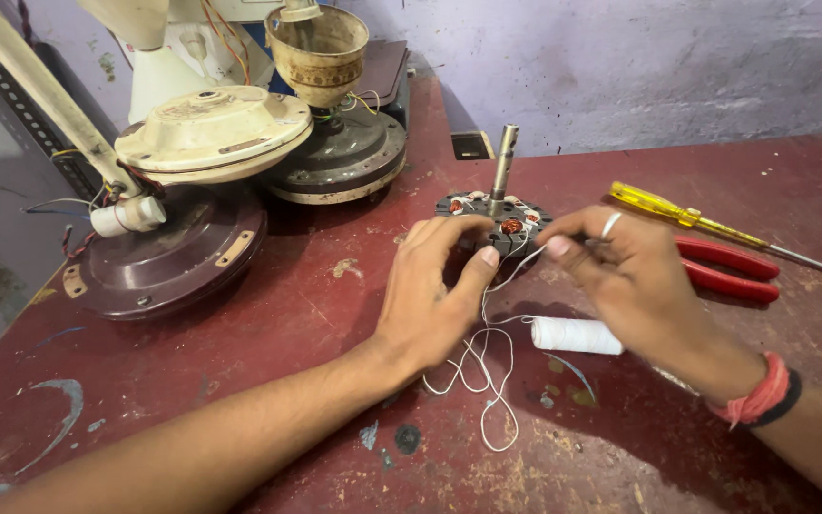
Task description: The person ties white thread around copper windings on a motor stator, secures the knot, and trims excess thread with pliers. They repeat the process on another winding, pulling thread from a spool and cutting it as needed.
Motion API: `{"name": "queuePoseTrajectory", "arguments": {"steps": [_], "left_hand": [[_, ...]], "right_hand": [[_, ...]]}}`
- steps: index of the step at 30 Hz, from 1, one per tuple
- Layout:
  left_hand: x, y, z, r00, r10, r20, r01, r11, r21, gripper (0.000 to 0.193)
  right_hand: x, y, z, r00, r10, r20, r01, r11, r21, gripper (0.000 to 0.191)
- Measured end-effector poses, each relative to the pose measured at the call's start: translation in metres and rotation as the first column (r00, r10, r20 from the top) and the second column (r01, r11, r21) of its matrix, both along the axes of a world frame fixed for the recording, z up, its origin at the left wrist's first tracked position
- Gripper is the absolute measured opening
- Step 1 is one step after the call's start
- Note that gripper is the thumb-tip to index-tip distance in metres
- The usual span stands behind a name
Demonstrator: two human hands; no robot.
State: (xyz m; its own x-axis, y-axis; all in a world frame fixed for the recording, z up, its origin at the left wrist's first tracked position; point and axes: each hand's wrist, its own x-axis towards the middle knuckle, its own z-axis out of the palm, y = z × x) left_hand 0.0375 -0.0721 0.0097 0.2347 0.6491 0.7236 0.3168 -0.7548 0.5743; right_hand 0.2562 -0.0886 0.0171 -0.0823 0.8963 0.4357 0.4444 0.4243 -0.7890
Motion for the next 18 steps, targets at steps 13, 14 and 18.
{"name": "queuePoseTrajectory", "arguments": {"steps": [13, 14, 18], "left_hand": [[0.005, -0.004, 0.003, 0.974, -0.225, 0.009, 0.222, 0.951, -0.217, 0.023], [0.005, -0.004, 0.003, 0.971, -0.240, 0.005, 0.235, 0.947, -0.219, 0.021], [0.004, -0.004, 0.002, 0.959, -0.281, 0.019, 0.278, 0.932, -0.235, 0.019]], "right_hand": [[-0.010, -0.013, 0.007, 0.986, 0.079, 0.149, -0.116, 0.959, 0.259, 0.019], [-0.010, -0.013, 0.006, 0.987, 0.092, 0.134, -0.124, 0.960, 0.251, 0.019], [-0.011, -0.013, 0.006, 0.988, 0.029, 0.149, -0.060, 0.977, 0.207, 0.021]]}}
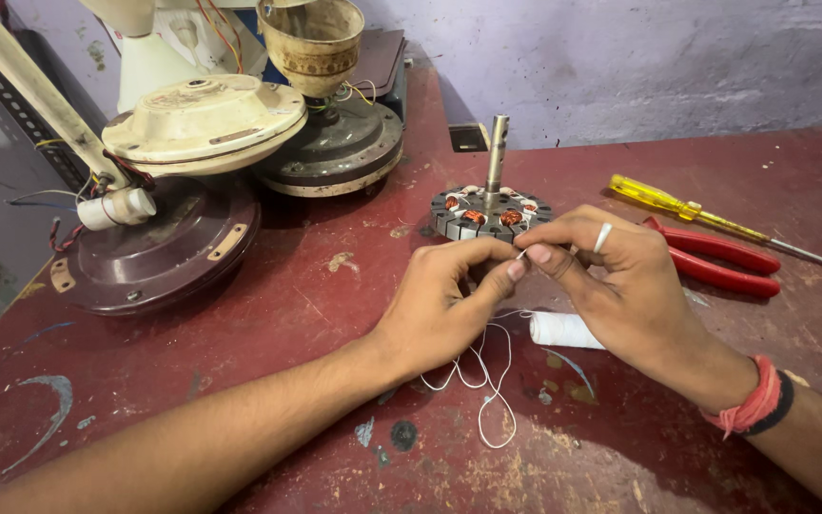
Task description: The person ties white thread around copper windings on a motor stator, secures the knot, and trims excess thread with pliers. They repeat the process on another winding, pulling thread from a spool and cutting it as needed.
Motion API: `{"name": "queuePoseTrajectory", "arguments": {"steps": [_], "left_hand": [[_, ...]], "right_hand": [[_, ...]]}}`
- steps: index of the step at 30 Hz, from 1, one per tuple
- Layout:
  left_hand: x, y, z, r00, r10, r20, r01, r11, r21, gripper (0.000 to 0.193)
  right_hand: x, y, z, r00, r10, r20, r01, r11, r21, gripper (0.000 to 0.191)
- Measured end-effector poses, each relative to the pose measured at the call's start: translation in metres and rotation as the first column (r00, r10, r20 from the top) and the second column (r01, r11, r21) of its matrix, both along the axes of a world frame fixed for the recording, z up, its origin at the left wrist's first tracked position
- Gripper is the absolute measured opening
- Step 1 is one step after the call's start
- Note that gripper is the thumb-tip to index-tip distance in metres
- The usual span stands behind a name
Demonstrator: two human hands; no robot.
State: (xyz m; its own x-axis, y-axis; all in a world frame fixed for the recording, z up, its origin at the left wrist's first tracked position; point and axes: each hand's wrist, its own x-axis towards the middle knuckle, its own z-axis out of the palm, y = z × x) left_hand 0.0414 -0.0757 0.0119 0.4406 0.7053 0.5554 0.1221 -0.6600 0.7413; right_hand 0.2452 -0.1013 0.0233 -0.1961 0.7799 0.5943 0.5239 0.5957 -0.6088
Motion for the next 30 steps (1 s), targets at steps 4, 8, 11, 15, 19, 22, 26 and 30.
{"name": "queuePoseTrajectory", "arguments": {"steps": [4, 8, 11, 15, 19, 22, 26, 30], "left_hand": [[0.000, 0.001, 0.000, 0.998, 0.064, 0.019, -0.065, 0.993, 0.102, 0.017], [0.001, 0.001, -0.002, 0.992, 0.126, -0.006, -0.125, 0.987, 0.103, 0.015], [0.000, 0.001, -0.003, 0.994, 0.112, 0.009, -0.112, 0.978, 0.174, 0.014], [0.001, 0.000, -0.004, 0.993, 0.120, 0.018, -0.121, 0.973, 0.196, 0.012], [0.001, -0.001, -0.004, 0.990, 0.143, 0.008, -0.141, 0.964, 0.224, 0.012], [0.000, -0.002, -0.003, 0.990, 0.140, -0.031, -0.130, 0.965, 0.226, 0.011], [-0.001, -0.002, -0.002, 0.992, 0.124, -0.021, -0.116, 0.966, 0.231, 0.011], [-0.001, -0.003, 0.000, 0.991, 0.133, -0.029, -0.122, 0.962, 0.246, 0.012]], "right_hand": [[-0.001, -0.002, 0.004, 1.000, 0.007, 0.010, -0.007, 0.999, 0.038, 0.025], [-0.001, -0.005, 0.011, 0.986, -0.061, 0.154, 0.023, 0.971, 0.239, 0.033], [-0.003, -0.007, 0.013, 0.970, -0.079, 0.229, -0.005, 0.939, 0.345, 0.031], [-0.004, -0.007, 0.015, 0.952, -0.074, 0.298, -0.070, 0.892, 0.446, 0.029], [-0.003, -0.009, 0.016, 0.952, -0.038, 0.303, -0.094, 0.907, 0.410, 0.029], [-0.005, -0.009, 0.014, 0.952, -0.058, 0.299, -0.075, 0.907, 0.415, 0.026], [-0.004, -0.007, 0.014, 0.950, -0.060, 0.307, -0.071, 0.915, 0.398, 0.022], [-0.004, -0.007, 0.014, 0.944, -0.050, 0.325, -0.092, 0.909, 0.407, 0.018]]}}
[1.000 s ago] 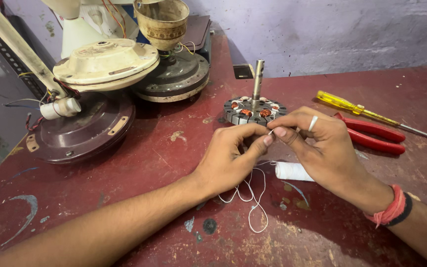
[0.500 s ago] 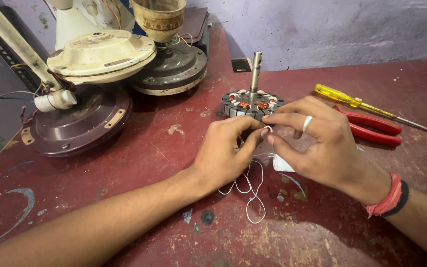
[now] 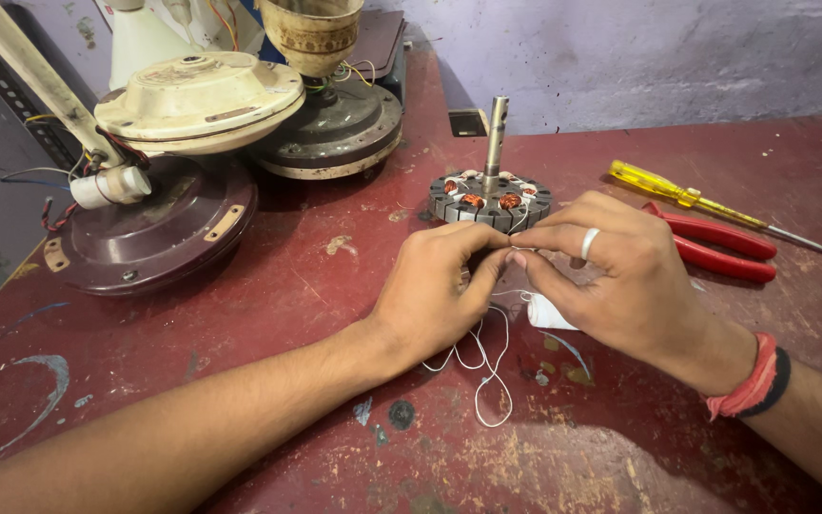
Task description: The person ties white thread around copper windings on a motor stator, secures the knot, and trims excess thread with pliers. They repeat the process on another winding, pulling thread from a spool and cutting it as needed.
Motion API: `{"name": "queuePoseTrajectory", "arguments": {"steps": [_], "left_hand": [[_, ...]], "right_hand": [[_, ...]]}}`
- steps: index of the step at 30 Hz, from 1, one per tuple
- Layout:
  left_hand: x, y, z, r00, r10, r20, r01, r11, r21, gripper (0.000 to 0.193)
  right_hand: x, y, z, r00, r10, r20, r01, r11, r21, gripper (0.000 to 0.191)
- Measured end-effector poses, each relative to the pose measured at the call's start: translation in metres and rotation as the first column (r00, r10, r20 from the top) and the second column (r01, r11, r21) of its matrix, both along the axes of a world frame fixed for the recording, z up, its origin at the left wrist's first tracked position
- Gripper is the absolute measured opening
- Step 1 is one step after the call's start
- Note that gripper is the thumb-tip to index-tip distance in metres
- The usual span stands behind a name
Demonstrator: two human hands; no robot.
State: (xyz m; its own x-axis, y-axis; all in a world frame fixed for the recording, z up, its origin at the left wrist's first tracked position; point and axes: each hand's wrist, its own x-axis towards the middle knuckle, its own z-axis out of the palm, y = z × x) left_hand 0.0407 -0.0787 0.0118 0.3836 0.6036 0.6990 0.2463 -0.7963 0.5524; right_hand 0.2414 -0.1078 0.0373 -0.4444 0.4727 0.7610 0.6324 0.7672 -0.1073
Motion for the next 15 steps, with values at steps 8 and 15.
{"name": "queuePoseTrajectory", "arguments": {"steps": [8, 15], "left_hand": [[0.0001, 0.0024, -0.0036, 0.999, -0.023, -0.028, 0.022, 0.999, -0.027, 0.015], [0.0032, 0.0084, -0.0079, 0.995, -0.086, 0.054, 0.089, 0.995, -0.052, 0.033]], "right_hand": [[-0.0014, -0.0002, 0.0006, 0.991, -0.127, 0.033, 0.130, 0.986, -0.107, 0.018], [0.0014, 0.0018, -0.0029, 0.995, -0.100, 0.014, 0.101, 0.990, -0.097, 0.016]]}}
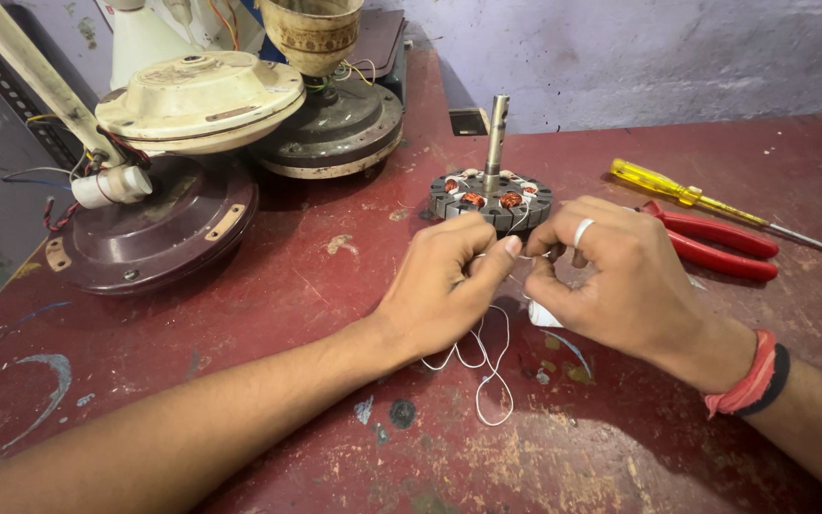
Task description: The person ties white thread around copper windings on a motor stator, secures the knot, and trims excess thread with pliers. They repeat the process on another winding, pulling thread from a spool and cutting it as needed.
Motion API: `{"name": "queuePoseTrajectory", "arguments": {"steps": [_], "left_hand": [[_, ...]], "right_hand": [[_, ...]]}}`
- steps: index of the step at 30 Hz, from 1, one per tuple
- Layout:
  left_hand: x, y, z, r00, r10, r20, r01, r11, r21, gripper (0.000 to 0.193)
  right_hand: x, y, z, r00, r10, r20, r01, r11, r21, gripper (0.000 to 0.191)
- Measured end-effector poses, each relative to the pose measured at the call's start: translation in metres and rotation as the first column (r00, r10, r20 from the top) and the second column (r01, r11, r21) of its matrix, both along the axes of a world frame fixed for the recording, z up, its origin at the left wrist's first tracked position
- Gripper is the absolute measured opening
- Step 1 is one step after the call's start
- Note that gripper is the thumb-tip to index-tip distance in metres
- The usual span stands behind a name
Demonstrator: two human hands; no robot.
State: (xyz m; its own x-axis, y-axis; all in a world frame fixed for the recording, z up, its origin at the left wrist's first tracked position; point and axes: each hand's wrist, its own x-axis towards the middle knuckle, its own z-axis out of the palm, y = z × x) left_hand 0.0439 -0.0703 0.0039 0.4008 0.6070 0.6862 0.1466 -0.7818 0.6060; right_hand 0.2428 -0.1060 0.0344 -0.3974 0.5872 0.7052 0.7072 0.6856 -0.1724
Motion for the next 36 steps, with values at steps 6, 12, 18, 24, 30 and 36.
{"name": "queuePoseTrajectory", "arguments": {"steps": [6, 12, 18, 24, 30, 36], "left_hand": [[-0.001, -0.001, 0.002, 0.936, -0.253, 0.245, 0.326, 0.886, -0.329, 0.036], [0.003, 0.010, -0.004, 0.857, -0.239, 0.456, 0.495, 0.628, -0.601, 0.035], [0.007, -0.004, -0.007, 0.981, -0.167, 0.102, 0.187, 0.957, -0.223, 0.035], [0.010, -0.020, 0.013, 0.999, -0.013, -0.044, 0.008, 0.994, -0.107, 0.027], [0.012, -0.024, 0.020, 0.996, 0.027, -0.081, -0.034, 0.996, -0.081, 0.021], [0.012, -0.023, 0.017, 0.997, 0.013, -0.078, -0.014, 1.000, -0.012, 0.022]], "right_hand": [[0.000, 0.003, -0.003, 0.986, -0.110, -0.125, 0.080, 0.972, -0.222, 0.018], [-0.003, 0.000, -0.001, 0.998, -0.062, 0.000, 0.062, 0.995, -0.074, 0.014], [-0.011, -0.001, 0.003, 0.979, 0.007, 0.202, -0.021, 0.997, 0.068, 0.017], [-0.012, -0.002, 0.006, 0.968, -0.086, 0.234, 0.048, 0.985, 0.165, 0.014], [-0.012, -0.003, 0.005, 0.967, -0.118, 0.224, 0.074, 0.978, 0.193, 0.013], [-0.011, -0.005, 0.005, 0.971, -0.122, 0.203, 0.083, 0.978, 0.189, 0.011]]}}
